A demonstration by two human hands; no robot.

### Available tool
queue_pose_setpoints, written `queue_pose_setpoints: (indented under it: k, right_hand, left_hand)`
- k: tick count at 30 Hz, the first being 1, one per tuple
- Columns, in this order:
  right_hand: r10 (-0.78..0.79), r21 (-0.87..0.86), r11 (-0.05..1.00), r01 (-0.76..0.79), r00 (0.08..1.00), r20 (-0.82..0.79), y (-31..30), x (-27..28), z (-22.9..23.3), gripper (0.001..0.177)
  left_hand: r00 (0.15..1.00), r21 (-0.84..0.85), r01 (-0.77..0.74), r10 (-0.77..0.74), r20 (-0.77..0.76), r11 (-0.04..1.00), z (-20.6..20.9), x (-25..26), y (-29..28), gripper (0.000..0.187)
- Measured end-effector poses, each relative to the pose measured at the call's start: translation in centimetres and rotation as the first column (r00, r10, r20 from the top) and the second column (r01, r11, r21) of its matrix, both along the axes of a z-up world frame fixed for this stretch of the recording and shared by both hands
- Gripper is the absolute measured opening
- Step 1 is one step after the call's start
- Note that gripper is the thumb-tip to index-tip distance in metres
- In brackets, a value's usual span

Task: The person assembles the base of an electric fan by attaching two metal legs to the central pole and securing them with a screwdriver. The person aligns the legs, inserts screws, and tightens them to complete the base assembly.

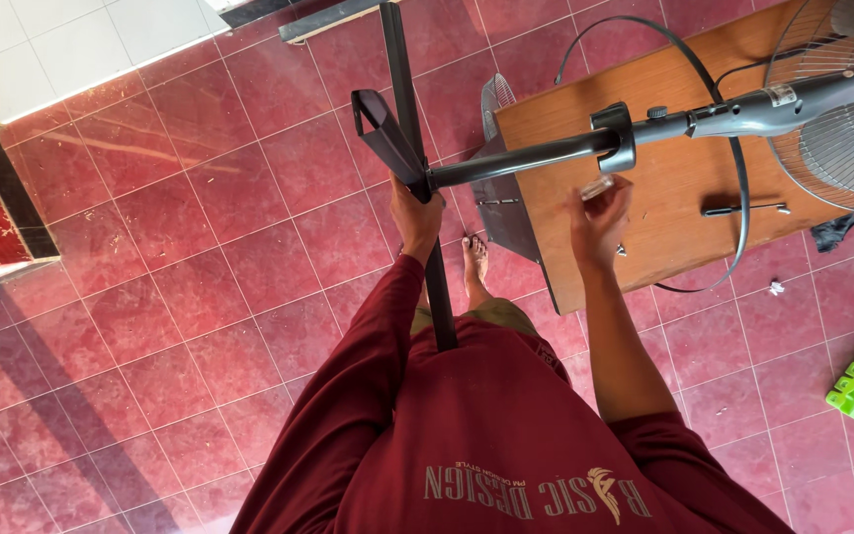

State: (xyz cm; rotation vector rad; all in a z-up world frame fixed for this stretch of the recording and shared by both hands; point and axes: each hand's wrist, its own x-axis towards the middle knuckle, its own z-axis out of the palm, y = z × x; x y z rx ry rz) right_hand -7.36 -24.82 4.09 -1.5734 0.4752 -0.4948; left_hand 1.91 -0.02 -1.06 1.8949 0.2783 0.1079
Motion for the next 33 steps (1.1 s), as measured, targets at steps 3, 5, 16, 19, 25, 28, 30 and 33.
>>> queue_pose_setpoints:
  k: [3,5,16,19,25,28,30,33]
  right_hand:
    - [0.061,0.5,0.864,-0.053,0.998,0.001,0.7,2.1,-0.7,0.027]
    - [0.159,0.698,0.712,-0.075,0.986,-0.056,1.2,3.1,-1.5,0.024]
    - [0.414,-0.733,0.454,-0.507,0.848,-0.331,4.9,8.6,2.0,0.01]
    - [0.412,-0.706,0.493,-0.508,0.851,-0.324,5.2,9.4,2.7,0.011]
    - [0.448,-0.643,0.543,-0.541,0.834,-0.323,5.3,9.6,1.6,0.009]
    - [0.456,-0.621,0.573,-0.535,0.838,-0.301,5.1,9.6,1.0,0.01]
    - [0.46,-0.621,0.573,-0.535,0.837,-0.297,5.0,9.7,0.7,0.01]
    - [0.459,-0.621,0.569,-0.54,0.834,-0.305,4.9,9.7,0.4,0.011]
  left_hand:
    - [1.0,-0.012,-0.002,0.002,0.0,1.0,0.3,-0.2,0.0,0.066]
    - [1.0,-0.003,0.008,-0.008,0.008,1.0,0.5,-0.2,0.1,0.067]
    - [0.999,0.065,0.003,-0.006,0.043,0.998,1.1,-0.5,-0.2,0.06]
    - [0.998,0.072,0.008,-0.012,0.062,0.997,1.6,-0.7,-0.1,0.058]
    - [1.0,0.053,0.003,-0.004,0.01,0.999,2.3,-1.1,-0.3,0.06]
    - [1.0,0.063,-0.008,0.007,0.016,0.998,2.2,-1.0,-0.4,0.065]
    - [1.0,0.074,-0.015,0.014,0.019,0.997,2.1,-1.1,-0.5,0.067]
    - [1.0,0.071,-0.008,0.007,0.015,0.997,1.9,-1.1,-0.6,0.067]
